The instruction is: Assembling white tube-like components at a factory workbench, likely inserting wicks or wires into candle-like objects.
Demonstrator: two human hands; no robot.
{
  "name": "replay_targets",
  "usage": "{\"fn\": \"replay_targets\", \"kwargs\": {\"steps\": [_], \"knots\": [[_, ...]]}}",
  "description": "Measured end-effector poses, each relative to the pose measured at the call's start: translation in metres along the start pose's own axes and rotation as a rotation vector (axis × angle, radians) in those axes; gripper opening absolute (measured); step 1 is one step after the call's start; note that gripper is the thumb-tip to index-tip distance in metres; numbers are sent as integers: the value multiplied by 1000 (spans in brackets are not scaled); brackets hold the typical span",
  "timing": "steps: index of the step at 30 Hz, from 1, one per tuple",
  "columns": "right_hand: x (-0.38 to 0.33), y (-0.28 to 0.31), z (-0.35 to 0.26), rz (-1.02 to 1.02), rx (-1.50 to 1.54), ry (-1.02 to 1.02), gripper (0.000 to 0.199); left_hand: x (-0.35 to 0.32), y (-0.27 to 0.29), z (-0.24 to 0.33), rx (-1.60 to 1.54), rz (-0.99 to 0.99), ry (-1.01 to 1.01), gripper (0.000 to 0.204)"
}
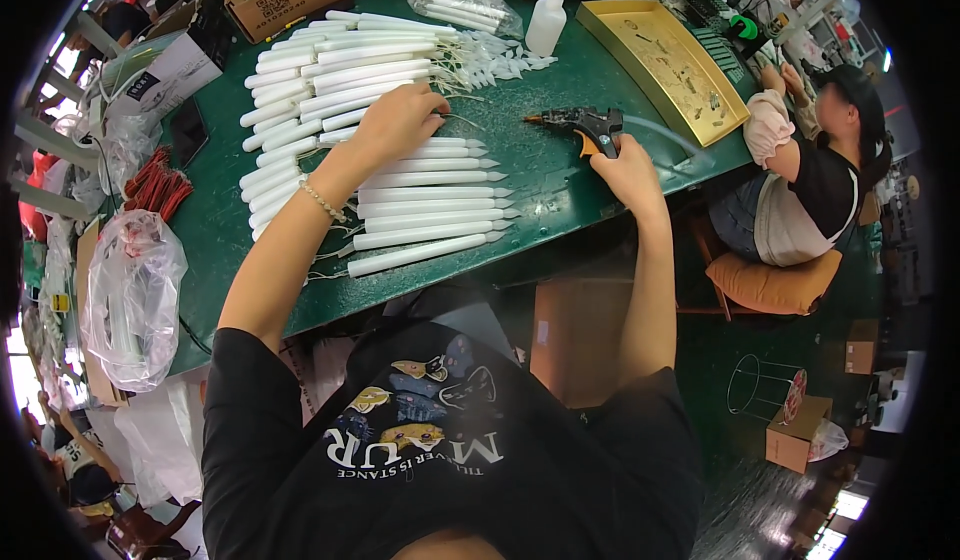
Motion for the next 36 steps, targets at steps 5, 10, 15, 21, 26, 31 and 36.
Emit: {"fn": "replay_targets", "kwargs": {"steps": [5, 10, 15, 21, 26, 31, 36], "knots": [[-6, -40, -33, -395, 758, -95, 29, -4, 2, 1, -53, 38, 19, 13], [-16, -67, -84, -569, 870, -71, 37, -2, 6, 5, -210, 61, 110, 16], [-15, -82, -102, -629, 964, -111, 36, -2, 13, 9, -254, 148, 56, 17], [-18, -87, -108, -672, 1013, -138, 34, -4, 22, 15, -291, 265, 33, 15], [-23, -88, -114, -720, 1092, -165, 30, -5, 26, 17, -301, 309, 15, 13], [-13, -86, -107, -607, 1150, -135, 23, -4, 25, 20, -302, 282, -19, 14], [-11, -84, -106, -575, 1111, -99, 21, -4, 23, 22, -329, 288, -25, 17]]}}
Point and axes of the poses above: each hand's wrist, its own x-axis towards the middle knuckle, its own y-axis out of the back of the hand, z = x × y, the point moved 7 cm from there along x, towards the middle knuckle, and after that the axes turned 12 degrees about -y, right-handed, at the moved point
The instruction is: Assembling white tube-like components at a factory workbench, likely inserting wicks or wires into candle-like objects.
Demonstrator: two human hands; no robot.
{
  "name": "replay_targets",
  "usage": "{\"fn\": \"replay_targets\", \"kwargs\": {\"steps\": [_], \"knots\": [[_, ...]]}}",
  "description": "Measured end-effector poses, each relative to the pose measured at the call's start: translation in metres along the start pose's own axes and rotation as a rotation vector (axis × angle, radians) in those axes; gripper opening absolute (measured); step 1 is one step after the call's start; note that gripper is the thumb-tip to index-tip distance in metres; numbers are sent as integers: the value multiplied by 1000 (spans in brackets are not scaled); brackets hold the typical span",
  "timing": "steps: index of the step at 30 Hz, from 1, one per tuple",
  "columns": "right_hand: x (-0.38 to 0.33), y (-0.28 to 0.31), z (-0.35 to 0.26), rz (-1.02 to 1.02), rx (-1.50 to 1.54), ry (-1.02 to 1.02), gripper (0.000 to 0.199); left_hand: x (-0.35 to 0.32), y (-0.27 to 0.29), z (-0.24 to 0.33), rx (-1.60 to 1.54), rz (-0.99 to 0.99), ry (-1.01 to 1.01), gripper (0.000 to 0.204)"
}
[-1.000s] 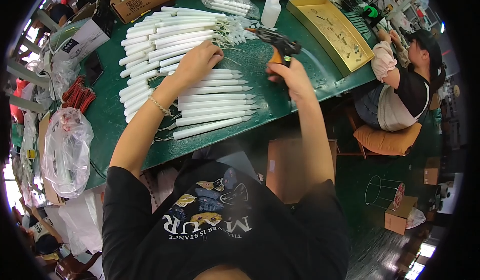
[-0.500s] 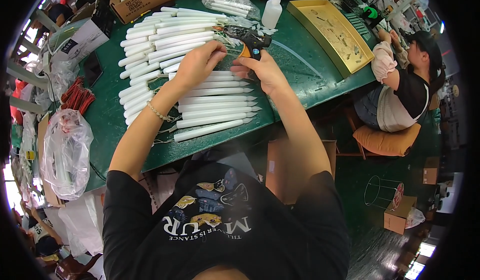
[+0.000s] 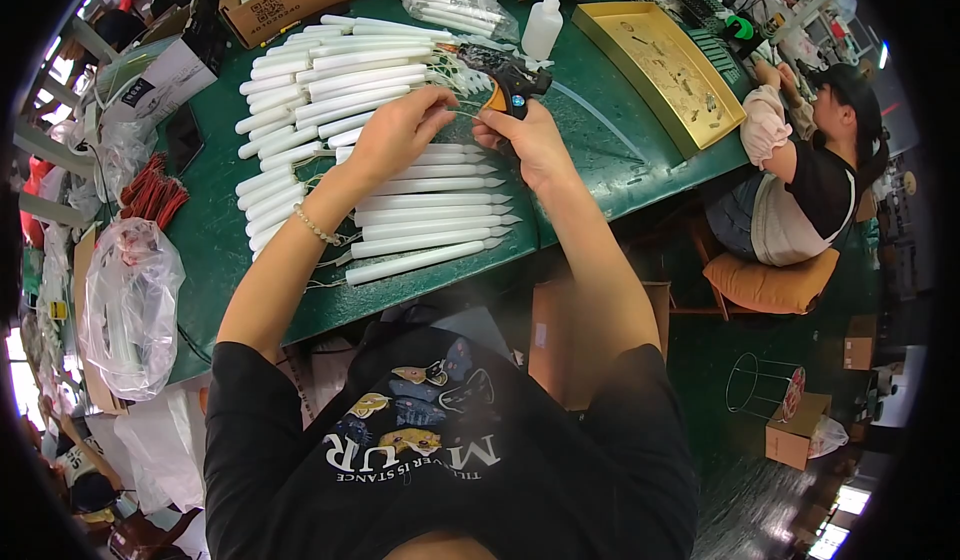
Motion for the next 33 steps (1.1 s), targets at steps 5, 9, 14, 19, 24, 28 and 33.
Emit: {"fn": "replay_targets", "kwargs": {"steps": [5, 9, 14, 19, 24, 28, 33], "knots": [[-5, -3, -6, 69, -100, 90, 20, 2, -6, -1, -16, 4, 4, 22], [-9, -5, -9, 103, -159, 126, 23, 6, -14, 1, 10, -86, 11, 19], [-11, -8, -12, 78, -164, 151, 25, 7, -17, 6, 41, -59, -54, 17], [-11, -3, -10, 76, -123, 133, 27, 5, -16, 3, 41, -100, 31, 16], [-11, -4, -9, 90, -165, 143, 28, 4, -16, 4, 51, -96, 78, 16], [-8, -3, -7, 92, -216, 120, 29, 3, -15, 5, 60, -103, 121, 16], [-25, 0, -23, 50, -61, 271, 30, -1, -4, 6, 76, -15, 174, 16]]}}
Point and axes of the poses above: each hand's wrist, its own x-axis towards the middle knuckle, its own y-axis out of the back of the hand, z = x × y, the point moved 7 cm from there along x, towards the middle knuckle, and after that the axes turned 12 degrees about -y, right-handed, at the moved point
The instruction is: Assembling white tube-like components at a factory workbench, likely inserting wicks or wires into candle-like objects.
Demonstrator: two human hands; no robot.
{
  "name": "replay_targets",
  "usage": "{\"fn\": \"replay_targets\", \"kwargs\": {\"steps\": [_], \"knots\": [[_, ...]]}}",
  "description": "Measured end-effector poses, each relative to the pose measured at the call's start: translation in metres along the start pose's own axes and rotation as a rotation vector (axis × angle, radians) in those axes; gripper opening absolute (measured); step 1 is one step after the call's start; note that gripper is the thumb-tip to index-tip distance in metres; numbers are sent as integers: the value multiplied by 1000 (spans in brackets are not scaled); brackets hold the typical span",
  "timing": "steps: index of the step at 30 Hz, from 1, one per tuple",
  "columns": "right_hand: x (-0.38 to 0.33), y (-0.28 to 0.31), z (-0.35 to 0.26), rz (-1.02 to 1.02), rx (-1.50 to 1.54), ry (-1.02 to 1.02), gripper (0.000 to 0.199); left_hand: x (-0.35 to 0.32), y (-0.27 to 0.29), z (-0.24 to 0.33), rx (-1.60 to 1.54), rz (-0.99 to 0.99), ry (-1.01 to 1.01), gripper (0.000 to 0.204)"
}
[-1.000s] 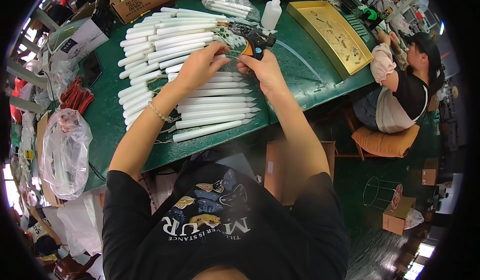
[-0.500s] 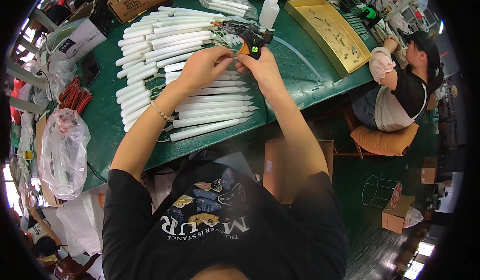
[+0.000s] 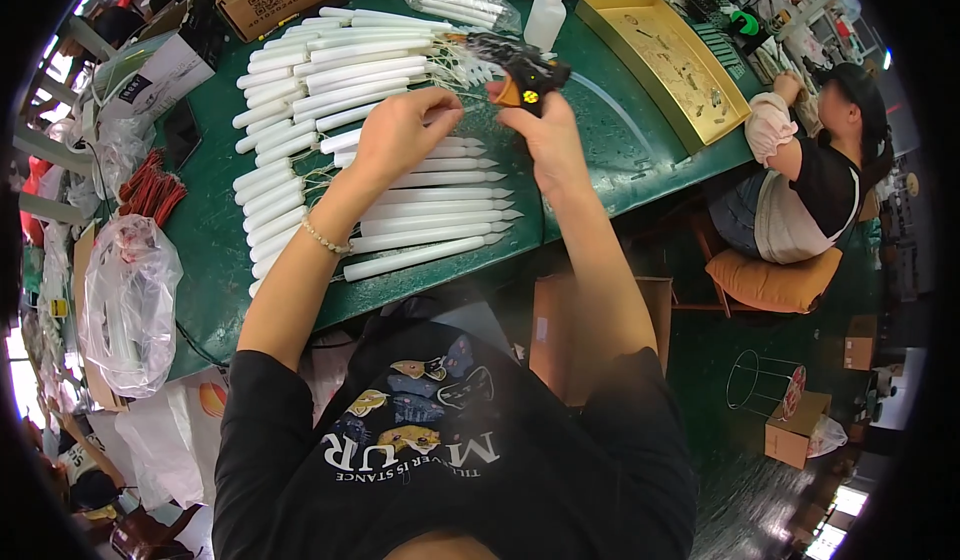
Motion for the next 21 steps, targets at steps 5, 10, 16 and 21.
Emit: {"fn": "replay_targets", "kwargs": {"steps": [5, 10, 16, 21], "knots": [[-25, 30, 5, 34, -59, 18, 37, -7, 8, -3, -21, 53, 81, 16], [-45, 38, 26, 40, -136, -111, 27, -10, 12, -2, -26, 88, 73, 16], [-53, 34, 25, 189, -280, -123, 24, -11, 11, -4, -37, 65, 96, 17], [-48, 23, 24, 145, -245, 31, 25, -11, 10, -3, -35, 62, 103, 18]]}}
Point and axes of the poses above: each hand's wrist, its own x-axis towards the middle knuckle, its own y-axis out of the back of the hand, z = x × y, the point moved 7 cm from there along x, towards the middle knuckle, and after that the axes turned 12 degrees about -y, right-handed, at the moved point
